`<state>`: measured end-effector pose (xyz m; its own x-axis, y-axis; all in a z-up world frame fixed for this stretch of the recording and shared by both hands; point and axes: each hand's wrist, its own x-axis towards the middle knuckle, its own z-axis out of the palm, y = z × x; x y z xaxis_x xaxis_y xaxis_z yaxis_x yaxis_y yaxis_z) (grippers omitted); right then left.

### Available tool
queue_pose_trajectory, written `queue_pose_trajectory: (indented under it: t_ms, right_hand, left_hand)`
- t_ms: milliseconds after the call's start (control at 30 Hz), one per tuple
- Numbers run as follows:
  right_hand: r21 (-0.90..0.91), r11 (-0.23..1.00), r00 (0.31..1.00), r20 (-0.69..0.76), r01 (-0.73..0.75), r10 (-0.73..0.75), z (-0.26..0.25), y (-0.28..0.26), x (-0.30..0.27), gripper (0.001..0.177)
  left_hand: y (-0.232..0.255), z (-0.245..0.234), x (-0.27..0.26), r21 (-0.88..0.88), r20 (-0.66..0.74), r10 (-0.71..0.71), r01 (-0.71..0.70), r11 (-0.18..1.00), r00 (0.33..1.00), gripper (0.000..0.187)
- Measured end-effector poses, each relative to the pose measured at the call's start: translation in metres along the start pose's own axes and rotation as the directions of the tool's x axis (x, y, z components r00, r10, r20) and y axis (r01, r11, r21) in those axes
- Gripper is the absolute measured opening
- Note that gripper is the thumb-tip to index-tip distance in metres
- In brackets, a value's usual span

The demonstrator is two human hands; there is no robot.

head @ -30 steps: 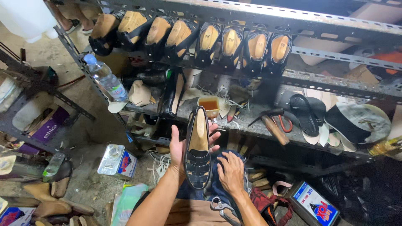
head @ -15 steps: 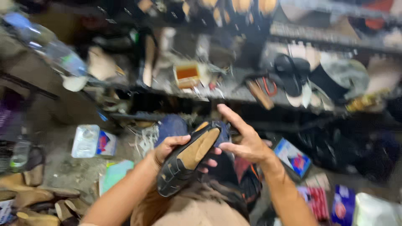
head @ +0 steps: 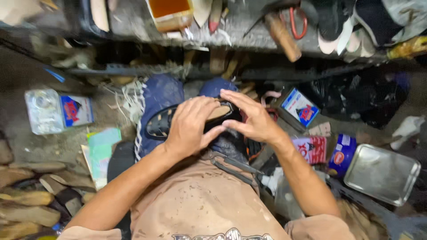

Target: The person sits on the floor and uses a hammer and a shoe repair tool to work on the sole of a black sandal. They repeatedly hammer the tool into the sole to secure it, occasionally inspecting the shoe and adjusting their grip.

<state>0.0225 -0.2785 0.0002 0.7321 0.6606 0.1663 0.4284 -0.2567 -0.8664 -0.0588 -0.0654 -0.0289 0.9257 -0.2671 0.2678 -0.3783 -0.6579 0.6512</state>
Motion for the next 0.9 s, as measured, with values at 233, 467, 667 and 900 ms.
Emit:
queue_pose_trajectory:
  t_ms: [233,467,667,900]
  right_hand:
    - [0.027,0.999,0.973,0.228,0.040,-0.045,-0.025,-0.002,0.020,0.036]
    - [-0.066,0.998,0.979,0.201,-0.005,0.018,-0.022,-0.007,0.025,0.030]
    - [-0.108,0.994,0.998,0.050,-0.032,0.038,-0.005,0.000,0.016,0.031]
    - [0.022,0.996,0.997,0.013,-0.082,0.081,-0.008,-0.001,0.020,0.034]
  left_hand:
    - [0.002,0.012,0.004,0.005,-0.219,-0.100,0.104,0.995,0.971,0.054]
    - [-0.001,0.006,0.012,-0.035,-0.193,-0.043,0.037,0.999,0.980,0.036]
    - [-0.009,-0.002,0.018,-0.088,-0.154,-0.014,0.000,0.996,0.988,0.033]
    - [-0.015,-0.015,0.022,-0.145,-0.082,0.036,-0.048,0.988,0.996,0.032]
